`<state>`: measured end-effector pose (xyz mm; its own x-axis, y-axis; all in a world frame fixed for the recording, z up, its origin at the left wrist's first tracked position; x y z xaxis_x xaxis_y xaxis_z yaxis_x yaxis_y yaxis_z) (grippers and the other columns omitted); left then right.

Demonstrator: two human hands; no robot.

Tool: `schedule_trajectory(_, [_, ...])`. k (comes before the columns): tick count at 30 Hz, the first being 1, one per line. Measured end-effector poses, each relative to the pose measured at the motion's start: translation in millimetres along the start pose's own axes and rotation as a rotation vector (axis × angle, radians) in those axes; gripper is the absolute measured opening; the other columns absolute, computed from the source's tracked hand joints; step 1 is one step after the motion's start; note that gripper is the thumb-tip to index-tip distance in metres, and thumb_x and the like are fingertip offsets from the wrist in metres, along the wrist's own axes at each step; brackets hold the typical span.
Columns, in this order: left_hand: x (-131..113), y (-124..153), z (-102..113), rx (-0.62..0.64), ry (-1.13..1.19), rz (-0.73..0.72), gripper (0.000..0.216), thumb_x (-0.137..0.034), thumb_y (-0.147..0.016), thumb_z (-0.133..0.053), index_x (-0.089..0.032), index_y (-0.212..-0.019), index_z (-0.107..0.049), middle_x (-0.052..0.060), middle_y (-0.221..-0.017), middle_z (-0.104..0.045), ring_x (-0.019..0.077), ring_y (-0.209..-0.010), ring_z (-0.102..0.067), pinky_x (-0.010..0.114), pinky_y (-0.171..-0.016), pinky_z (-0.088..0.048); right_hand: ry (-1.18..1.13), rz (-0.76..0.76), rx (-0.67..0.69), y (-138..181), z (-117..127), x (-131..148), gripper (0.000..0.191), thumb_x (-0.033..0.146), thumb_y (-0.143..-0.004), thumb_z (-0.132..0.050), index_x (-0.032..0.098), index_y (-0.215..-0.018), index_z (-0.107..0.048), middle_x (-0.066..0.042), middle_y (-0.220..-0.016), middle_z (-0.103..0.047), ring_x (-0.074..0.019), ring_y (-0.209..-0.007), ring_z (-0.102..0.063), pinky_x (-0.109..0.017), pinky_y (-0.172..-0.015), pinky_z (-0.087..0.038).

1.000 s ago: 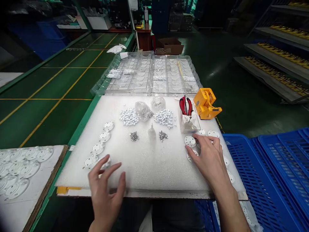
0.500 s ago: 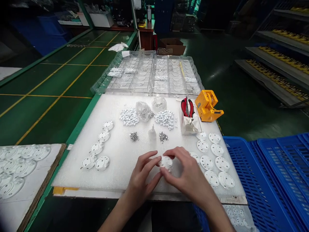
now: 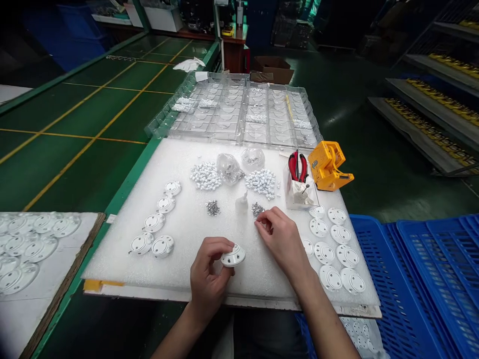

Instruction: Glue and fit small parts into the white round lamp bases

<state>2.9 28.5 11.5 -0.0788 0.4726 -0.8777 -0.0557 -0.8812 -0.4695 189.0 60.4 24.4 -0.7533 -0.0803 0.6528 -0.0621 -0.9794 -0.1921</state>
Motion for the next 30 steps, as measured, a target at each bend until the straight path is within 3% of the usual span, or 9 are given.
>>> schedule_trajectory(4, [3.8, 0.2, 1.2, -0.032, 0.045, 0.079, 0.013, -0.010, -0.092, -0.062, -0.022, -0.097, -0.063, 0.004, -0.094, -0.068, 0.0168, -0.086, -0.067, 0.025, -0.072, -0.055, 0.100, 0.021, 0.006, -1.1, -6.7, 1.5, 0.014, 0.021, -0.091, -0.057, 0.021, -0.079, -0.063, -0.002, -0.077, -0.062, -0.0159, -0.064, -0.060, -0.030, -0.064, -0.047])
schedule_trajectory(12, [3.4, 1.7, 0.8, -0.014, 0.074, 0.073, 0.015, -0.009, -0.093, -0.063, -0.023, -0.100, -0.063, 0.002, -0.092, -0.067, 0.0156, -0.084, -0.065, 0.024, -0.071, -0.053, 0.228, 0.035, 0.001, -0.6, -5.2, 4.3, 0.013, 0.014, -0.082, -0.056, 0.023, -0.073, -0.052, 0.000, -0.072, -0.057, -0.0151, -0.062, -0.055, -0.028, -0.060, -0.042])
schedule_trajectory(21, [4.2, 1.0, -0.6, 0.030, 0.084, 0.043, 0.015, -0.009, -0.093, -0.062, -0.022, -0.100, -0.062, 0.002, -0.092, -0.066, 0.0145, -0.082, -0.064, 0.023, -0.070, -0.053, 0.263, 0.032, 0.256, 29.0, 20.1, -3.9, 0.012, 0.019, -0.093, -0.055, 0.023, -0.082, -0.058, 0.000, -0.081, -0.060, -0.0141, -0.062, -0.058, -0.028, -0.058, -0.043])
schedule_trajectory(30, [5.4, 1.1, -0.5, 0.036, 0.096, 0.072, 0.016, -0.008, -0.094, -0.061, -0.023, -0.101, -0.062, 0.002, -0.093, -0.064, 0.0145, -0.084, -0.064, 0.023, -0.071, -0.052, 0.168, 0.041, 0.188, 28.1, 22.8, 1.4, 0.013, 0.022, -0.100, -0.056, 0.022, -0.090, -0.065, -0.001, -0.089, -0.066, -0.0161, -0.071, -0.067, -0.029, -0.063, -0.050])
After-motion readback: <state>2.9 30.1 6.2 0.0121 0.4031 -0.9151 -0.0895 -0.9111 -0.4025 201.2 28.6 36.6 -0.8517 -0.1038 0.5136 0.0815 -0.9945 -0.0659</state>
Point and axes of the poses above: each hand's wrist, its own y-axis away from the middle knuckle, its own z-axis out of the back of the hand, x = y × z, the point moved 3 cm from there along -y, towards the middle knuckle
